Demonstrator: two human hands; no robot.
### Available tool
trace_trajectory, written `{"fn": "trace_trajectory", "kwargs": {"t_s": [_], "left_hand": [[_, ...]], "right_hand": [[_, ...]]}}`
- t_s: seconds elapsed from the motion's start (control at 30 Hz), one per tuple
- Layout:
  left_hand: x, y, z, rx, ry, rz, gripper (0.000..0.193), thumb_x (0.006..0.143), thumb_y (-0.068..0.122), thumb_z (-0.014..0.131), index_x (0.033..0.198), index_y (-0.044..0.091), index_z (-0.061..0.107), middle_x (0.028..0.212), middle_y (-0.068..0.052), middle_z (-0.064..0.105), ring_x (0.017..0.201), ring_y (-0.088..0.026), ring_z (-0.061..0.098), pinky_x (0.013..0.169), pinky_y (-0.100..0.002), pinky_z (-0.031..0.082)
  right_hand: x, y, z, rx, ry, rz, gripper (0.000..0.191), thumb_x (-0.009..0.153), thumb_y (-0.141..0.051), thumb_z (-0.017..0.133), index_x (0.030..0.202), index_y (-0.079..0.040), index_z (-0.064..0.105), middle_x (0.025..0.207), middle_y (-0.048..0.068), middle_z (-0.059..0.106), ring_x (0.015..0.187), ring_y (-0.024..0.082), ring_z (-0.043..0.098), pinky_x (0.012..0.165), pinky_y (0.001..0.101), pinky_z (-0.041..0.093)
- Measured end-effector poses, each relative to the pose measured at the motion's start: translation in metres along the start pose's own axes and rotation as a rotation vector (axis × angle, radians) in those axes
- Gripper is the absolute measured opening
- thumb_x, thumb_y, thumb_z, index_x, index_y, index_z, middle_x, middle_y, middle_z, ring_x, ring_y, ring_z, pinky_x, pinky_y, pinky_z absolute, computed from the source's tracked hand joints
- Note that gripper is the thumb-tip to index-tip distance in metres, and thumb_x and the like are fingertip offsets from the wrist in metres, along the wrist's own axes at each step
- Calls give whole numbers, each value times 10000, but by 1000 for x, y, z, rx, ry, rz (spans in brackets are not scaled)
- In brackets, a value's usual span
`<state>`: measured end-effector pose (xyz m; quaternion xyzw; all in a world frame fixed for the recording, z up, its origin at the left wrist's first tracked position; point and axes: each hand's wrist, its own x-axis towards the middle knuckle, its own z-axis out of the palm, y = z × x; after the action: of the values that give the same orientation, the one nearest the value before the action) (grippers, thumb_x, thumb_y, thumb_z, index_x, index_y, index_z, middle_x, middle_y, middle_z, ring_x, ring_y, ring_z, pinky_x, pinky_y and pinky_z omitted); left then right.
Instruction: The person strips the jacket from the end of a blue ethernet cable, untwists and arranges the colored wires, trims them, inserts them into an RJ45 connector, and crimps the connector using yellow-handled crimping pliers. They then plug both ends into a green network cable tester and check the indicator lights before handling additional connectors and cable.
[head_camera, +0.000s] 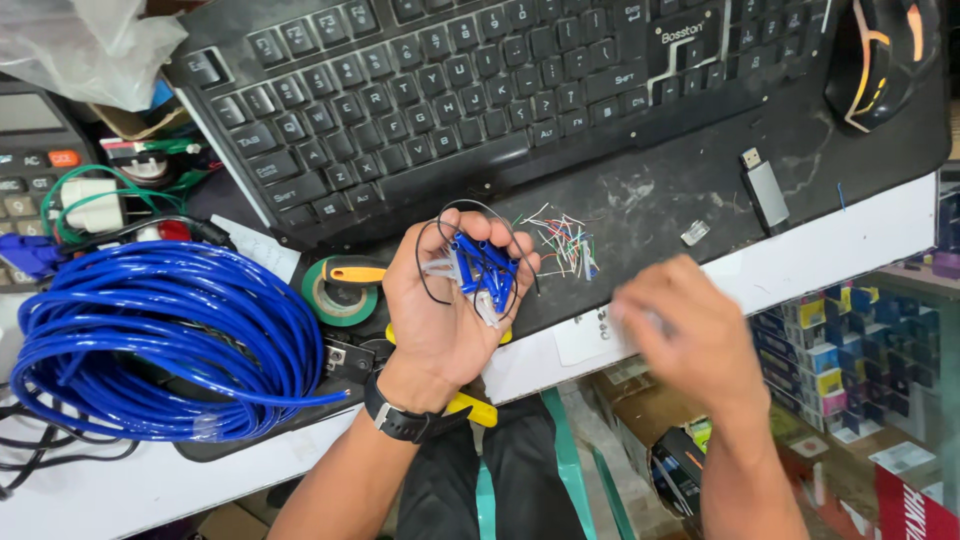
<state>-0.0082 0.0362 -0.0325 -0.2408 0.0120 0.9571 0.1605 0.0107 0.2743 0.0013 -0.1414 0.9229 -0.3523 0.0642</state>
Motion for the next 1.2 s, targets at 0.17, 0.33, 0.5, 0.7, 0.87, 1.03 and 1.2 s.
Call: {"fn": "trace_trajectory", "kwargs": {"t_s": [0.17, 0.33, 0.5, 0.7, 0.87, 1.03, 1.2], "left_hand": [[6, -8, 0, -2, -23, -25, 309, 1038, 269, 486, 942, 21, 643, 964, -121, 663, 1011, -297, 656, 932, -443, 565], [8, -9, 4, 19, -49, -11, 307, 1041, 273, 489, 952, 22, 641, 965, -122, 653, 1012, -306, 646, 930, -462, 573], [6, -2, 6, -56, -84, -49, 302, 1039, 275, 493, 939, 29, 634, 954, -115, 643, 1006, -309, 620, 893, -442, 569], [1, 9, 7, -126, -237, -49, 327, 1064, 282, 473, 933, 24, 624, 944, -109, 628, 987, -281, 588, 885, -409, 548], [-1, 13, 5, -94, -215, -56, 342, 1045, 287, 454, 934, 10, 620, 952, -121, 629, 1006, -308, 608, 906, -413, 561], [0, 17, 4, -49, -152, -54, 342, 1047, 273, 450, 920, 0, 613, 959, -132, 631, 1091, -339, 630, 952, -423, 571], [3, 17, 1, -36, -176, -1, 310, 1048, 249, 472, 913, 9, 616, 959, -120, 635, 1092, -304, 636, 970, -424, 569]], "right_hand": [[-14, -1, 9, 13, 54, -45, 208, 791, -68, 817, 975, -33, 725, 975, 89, 648, 878, 250, 638, 751, 339, 524], [8, -2, 16, -58, 124, 18, 574, 806, -142, 874, 1289, 16, 607, 1198, 182, 580, 1038, 328, 608, 863, 399, 522], [32, -33, 39, -67, 49, 92, 776, 761, -129, 864, 1433, -5, 497, 1351, 227, 495, 1140, 403, 501, 961, 470, 455], [43, -59, 55, -296, 7, -3, 562, 831, -34, 670, 1390, -24, 609, 1464, 311, 412, 1139, 463, 476, 962, 516, 439], [38, -61, 67, -382, -26, -119, 302, 884, -12, 565, 1168, 72, 623, 1469, 294, 479, 1210, 447, 496, 1007, 490, 470], [41, -51, 48, -324, -122, -212, 458, 784, 27, 596, 1235, 92, 643, 1293, 204, 599, 1108, 393, 538, 944, 438, 502], [51, -49, 35, -262, -150, -193, 394, 709, 108, 626, 1097, 67, 677, 1159, 182, 624, 1042, 382, 580, 901, 443, 509]]}}
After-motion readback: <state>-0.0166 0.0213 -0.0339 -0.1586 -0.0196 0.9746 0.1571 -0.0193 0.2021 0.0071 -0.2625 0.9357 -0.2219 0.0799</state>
